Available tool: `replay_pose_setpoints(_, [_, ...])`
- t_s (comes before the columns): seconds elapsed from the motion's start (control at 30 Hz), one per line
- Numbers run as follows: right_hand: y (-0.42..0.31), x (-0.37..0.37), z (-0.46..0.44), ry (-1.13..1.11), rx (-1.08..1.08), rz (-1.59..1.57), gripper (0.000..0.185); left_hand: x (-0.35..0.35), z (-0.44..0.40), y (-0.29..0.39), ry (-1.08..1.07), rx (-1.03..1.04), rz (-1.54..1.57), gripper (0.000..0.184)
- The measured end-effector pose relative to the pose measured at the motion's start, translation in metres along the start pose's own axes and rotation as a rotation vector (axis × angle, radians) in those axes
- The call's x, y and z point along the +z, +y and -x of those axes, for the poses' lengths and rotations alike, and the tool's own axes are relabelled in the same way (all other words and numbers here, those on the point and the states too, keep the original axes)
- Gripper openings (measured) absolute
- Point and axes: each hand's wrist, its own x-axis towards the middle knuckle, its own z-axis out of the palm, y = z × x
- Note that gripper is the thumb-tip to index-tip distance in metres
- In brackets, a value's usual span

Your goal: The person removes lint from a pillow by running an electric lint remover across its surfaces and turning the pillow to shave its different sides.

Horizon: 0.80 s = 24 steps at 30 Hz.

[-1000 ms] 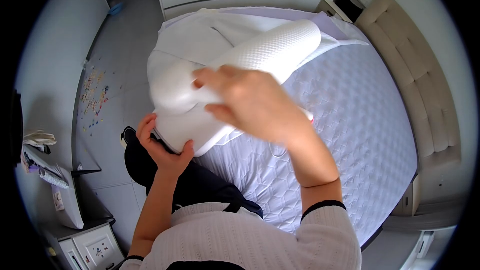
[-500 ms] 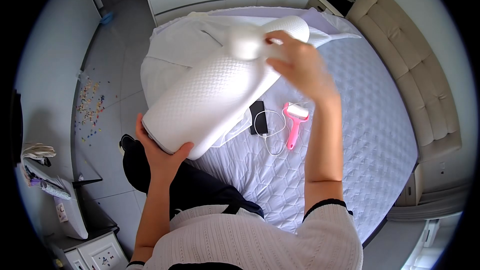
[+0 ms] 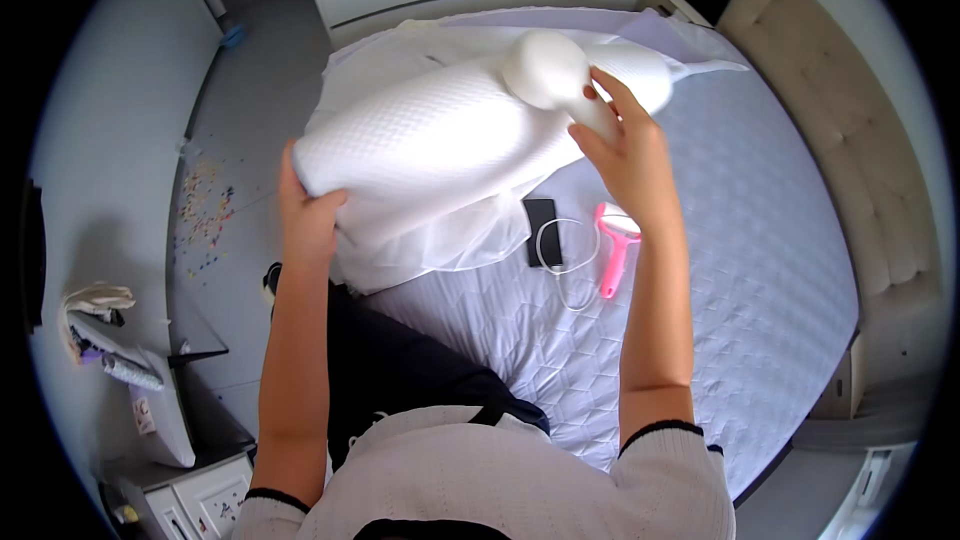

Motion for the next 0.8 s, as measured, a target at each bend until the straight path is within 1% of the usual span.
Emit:
replay_pose_setpoints(0.03, [0.002,0.008,0.009,-0.014,-0.001,-0.019,0.057,-0.003,-0.009,0.001,-0.079,0.01,-0.052,0.071])
replay_pose_setpoints(0.07, [0.009,0.013,0.017,0.024,-0.013,-0.088,0.059,-0.006,-0.012,0.001,-0.158,0.019,-0.101,0.07])
replay_pose_setpoints(0.1, [0.016,0.018,0.025,0.062,-0.025,-0.157,0.061,-0.009,-0.01,0.002,-0.143,0.017,-0.115,0.07])
replay_pose_setpoints(0.13, [0.025,0.02,0.032,0.087,-0.036,-0.139,0.062,-0.012,-0.007,0.001,-0.154,0.02,-0.112,0.07])
replay_pose_setpoints(0.17, [0.035,0.025,0.04,0.147,-0.008,-0.192,0.06,-0.018,-0.004,0.0,-0.164,0.021,-0.11,0.07])
replay_pose_setpoints(0.2, [0.039,0.024,0.05,0.151,0.08,-0.189,0.059,-0.028,0.001,-0.007,-0.176,0.004,-0.195,0.083])
replay_pose_setpoints(0.23, [0.039,0.024,0.059,0.154,0.171,-0.18,0.058,-0.035,0.007,-0.011,-0.165,-0.006,-0.208,0.083])
replay_pose_setpoints(0.3, [0.053,0.033,0.075,0.165,0.196,-0.227,0.058,-0.04,0.022,-0.019,-0.179,0.071,-0.164,0.088])
replay_pose_setpoints(0.37, [0.067,0.042,0.092,0.284,0.108,-0.4,0.059,-0.036,0.038,-0.012,-0.179,0.009,-0.153,0.088])
replay_pose_setpoints(0.43, [0.073,0.045,0.102,0.321,0.094,-0.419,0.061,-0.032,0.053,-0.018,-0.193,-0.042,-0.131,0.088])
replay_pose_setpoints(0.5, [0.072,0.043,0.105,0.331,0.107,-0.393,0.061,-0.037,0.07,-0.036,-0.04,-0.266,0.042,0.085])
replay_pose_setpoints(0.53, [0.072,0.042,0.106,0.324,0.1,-0.369,0.062,-0.036,0.08,-0.03,-0.061,-0.273,0.048,0.085])
replay_pose_setpoints(0.6, [0.065,0.039,0.107,0.294,0.089,-0.325,0.064,-0.037,0.098,-0.011,0.024,-0.865,0.474,0.077])
replay_pose_setpoints(0.63, [0.063,0.037,0.106,0.282,0.074,-0.289,0.064,-0.041,0.105,-0.011,0.014,-0.874,0.477,0.077])
replay_pose_setpoints(0.7, [0.062,0.035,0.107,0.282,0.07,-0.282,0.065,-0.051,0.114,-0.014,-0.294,-0.74,0.906,0.075])
replay_pose_setpoints(0.73, [0.062,0.034,0.108,0.276,0.062,-0.288,0.065,-0.049,0.114,-0.012,-0.292,-0.745,0.91,0.075])
replay_pose_setpoints(0.8, [0.066,0.032,0.111,0.264,0.069,-0.274,0.065,-0.048,0.111,0.001,-0.283,-0.685,1.02,0.078])
